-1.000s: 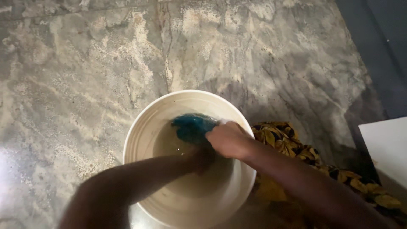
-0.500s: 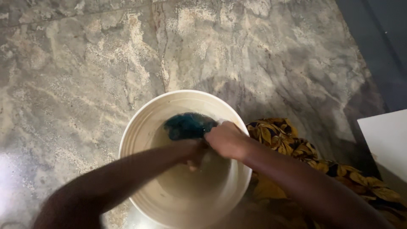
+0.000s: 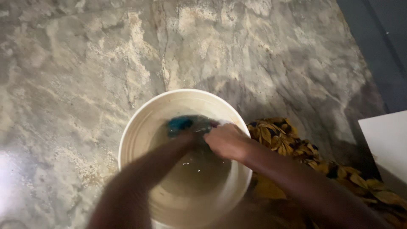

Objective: The person wipes the inside of a white drawer using a blue cloth, rinses the cloth in a bucket of water, and continues wiping the drawer.

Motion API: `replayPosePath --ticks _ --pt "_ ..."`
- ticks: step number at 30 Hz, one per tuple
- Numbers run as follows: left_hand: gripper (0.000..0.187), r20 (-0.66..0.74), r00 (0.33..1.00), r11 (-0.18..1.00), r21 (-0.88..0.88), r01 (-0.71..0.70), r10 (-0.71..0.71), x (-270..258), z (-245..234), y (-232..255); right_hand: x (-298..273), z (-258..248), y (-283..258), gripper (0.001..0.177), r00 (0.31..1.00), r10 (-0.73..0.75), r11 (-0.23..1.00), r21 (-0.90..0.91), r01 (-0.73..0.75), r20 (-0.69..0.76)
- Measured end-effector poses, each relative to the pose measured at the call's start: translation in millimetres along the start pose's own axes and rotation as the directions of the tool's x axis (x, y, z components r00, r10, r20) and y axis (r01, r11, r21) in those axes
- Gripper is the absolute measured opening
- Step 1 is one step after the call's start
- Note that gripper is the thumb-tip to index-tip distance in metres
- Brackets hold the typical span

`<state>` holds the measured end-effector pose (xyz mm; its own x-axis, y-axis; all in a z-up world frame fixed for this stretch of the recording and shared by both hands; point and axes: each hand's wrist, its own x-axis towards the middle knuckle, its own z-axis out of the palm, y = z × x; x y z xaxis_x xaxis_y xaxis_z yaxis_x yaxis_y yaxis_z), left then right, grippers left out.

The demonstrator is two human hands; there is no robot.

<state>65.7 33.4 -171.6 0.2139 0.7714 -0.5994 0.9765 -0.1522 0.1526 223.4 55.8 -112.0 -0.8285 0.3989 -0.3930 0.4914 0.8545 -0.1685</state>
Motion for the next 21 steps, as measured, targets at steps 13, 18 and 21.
replayPosePath --ticks 13,18,21 --pt "0.012 -0.128 0.957 0.953 -0.122 -0.277 0.262 -89.4 -79.9 0.8 -2.8 -25.5 -11.3 0.023 0.974 0.106 0.994 0.015 -0.111 0.199" --pt "0.009 -0.146 0.944 0.916 -0.235 -0.324 0.297 -167.3 -143.1 2.6 -1.7 -7.0 -3.5 0.043 0.972 0.078 0.985 0.134 -0.11 0.223" --pt "0.015 -0.13 0.956 0.925 -0.249 -0.288 0.263 -187.3 -154.9 8.5 12.0 14.8 4.5 0.048 0.988 -0.141 0.986 0.103 0.135 0.059"
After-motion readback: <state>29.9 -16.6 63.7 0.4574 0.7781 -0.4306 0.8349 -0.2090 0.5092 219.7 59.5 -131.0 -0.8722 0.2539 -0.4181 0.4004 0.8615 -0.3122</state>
